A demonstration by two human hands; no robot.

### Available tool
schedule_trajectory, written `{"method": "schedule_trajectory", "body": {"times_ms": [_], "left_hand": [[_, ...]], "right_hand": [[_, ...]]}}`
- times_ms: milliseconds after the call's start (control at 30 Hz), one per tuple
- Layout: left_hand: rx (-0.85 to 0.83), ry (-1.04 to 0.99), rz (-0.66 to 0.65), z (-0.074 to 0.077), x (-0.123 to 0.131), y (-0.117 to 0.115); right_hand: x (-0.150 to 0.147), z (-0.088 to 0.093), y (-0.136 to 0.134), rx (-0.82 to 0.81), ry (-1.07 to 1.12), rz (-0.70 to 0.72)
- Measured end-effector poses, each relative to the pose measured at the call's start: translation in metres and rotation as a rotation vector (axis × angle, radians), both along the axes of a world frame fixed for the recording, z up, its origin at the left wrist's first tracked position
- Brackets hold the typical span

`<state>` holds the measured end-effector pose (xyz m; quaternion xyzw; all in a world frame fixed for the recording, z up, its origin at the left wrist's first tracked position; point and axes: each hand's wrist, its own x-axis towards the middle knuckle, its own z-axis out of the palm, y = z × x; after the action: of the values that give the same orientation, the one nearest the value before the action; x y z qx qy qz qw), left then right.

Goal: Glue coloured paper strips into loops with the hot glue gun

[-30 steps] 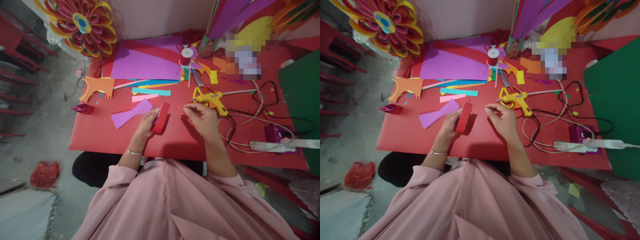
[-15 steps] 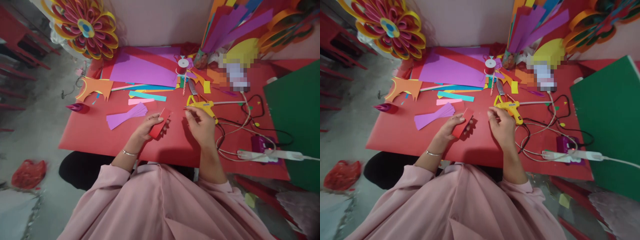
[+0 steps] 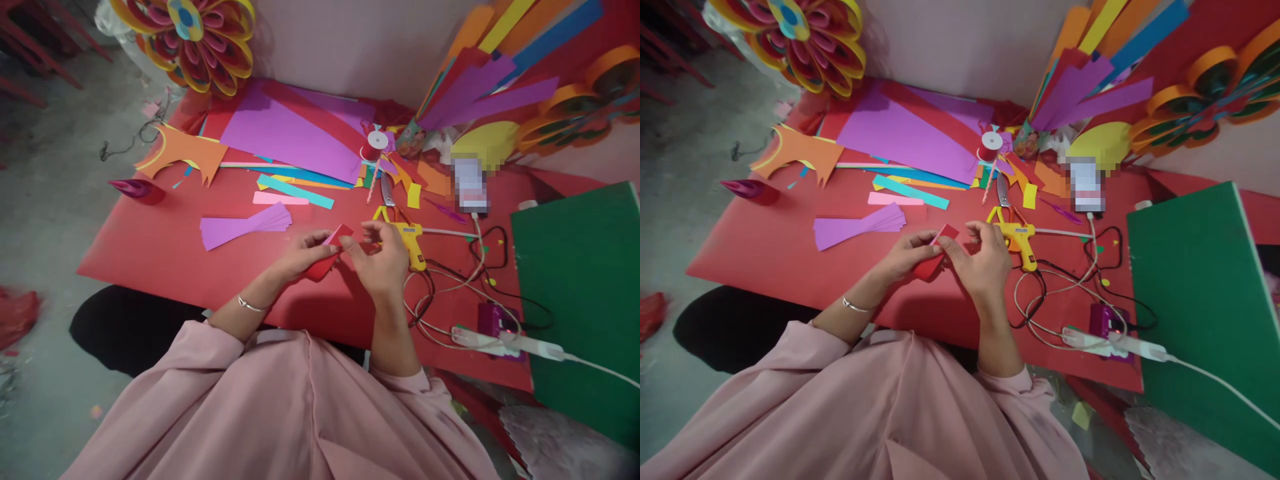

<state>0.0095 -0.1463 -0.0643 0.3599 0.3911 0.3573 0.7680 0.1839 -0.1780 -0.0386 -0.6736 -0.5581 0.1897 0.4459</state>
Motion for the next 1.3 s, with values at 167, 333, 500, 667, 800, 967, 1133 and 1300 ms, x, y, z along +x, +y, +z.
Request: {"method": "schedule_trajectory", "body": {"times_ms": [167, 333, 500, 667, 800, 967, 1133, 1300], "left_hand": [[0.062, -0.007, -0.054, -0.003, -0.004, -0.003], [-0.033, 0.000, -0.097, -0.001, -0.011, 0.000], [-0.026, -0.017, -0.075, -0.003, -0.012, 0.000], [-0.022, -0.005, -0.095, -0.004, -0.011, 0.000], [-0.032, -0.016, -0.108, -0.003, -0.011, 0.000], [-0.029, -0.016, -0.111, -0.005, -0.012, 0.000], [-0.023, -0.008, -0.129, -0.003, -0.013, 0.000], [-0.045, -0.006, -0.101, 0.001, -0.016, -0.001]], "right_hand": [[-0.009, -0.003, 0.011, -0.111, 0.102, 0.026], [-0.004, 0.002, 0.012, -0.136, 0.170, 0.075], [-0.008, 0.002, 0.011, -0.126, 0.147, 0.127], [-0.008, 0.000, 0.010, -0.142, 0.147, 0.135], [-0.003, 0.001, 0.009, -0.135, 0.137, 0.144], [-0.004, -0.001, 0.008, -0.083, 0.099, 0.163], [-0.004, -0.003, 0.010, -0.030, 0.114, 0.076], [0.001, -0.004, 0.012, 0.035, 0.093, -0.090]]}}
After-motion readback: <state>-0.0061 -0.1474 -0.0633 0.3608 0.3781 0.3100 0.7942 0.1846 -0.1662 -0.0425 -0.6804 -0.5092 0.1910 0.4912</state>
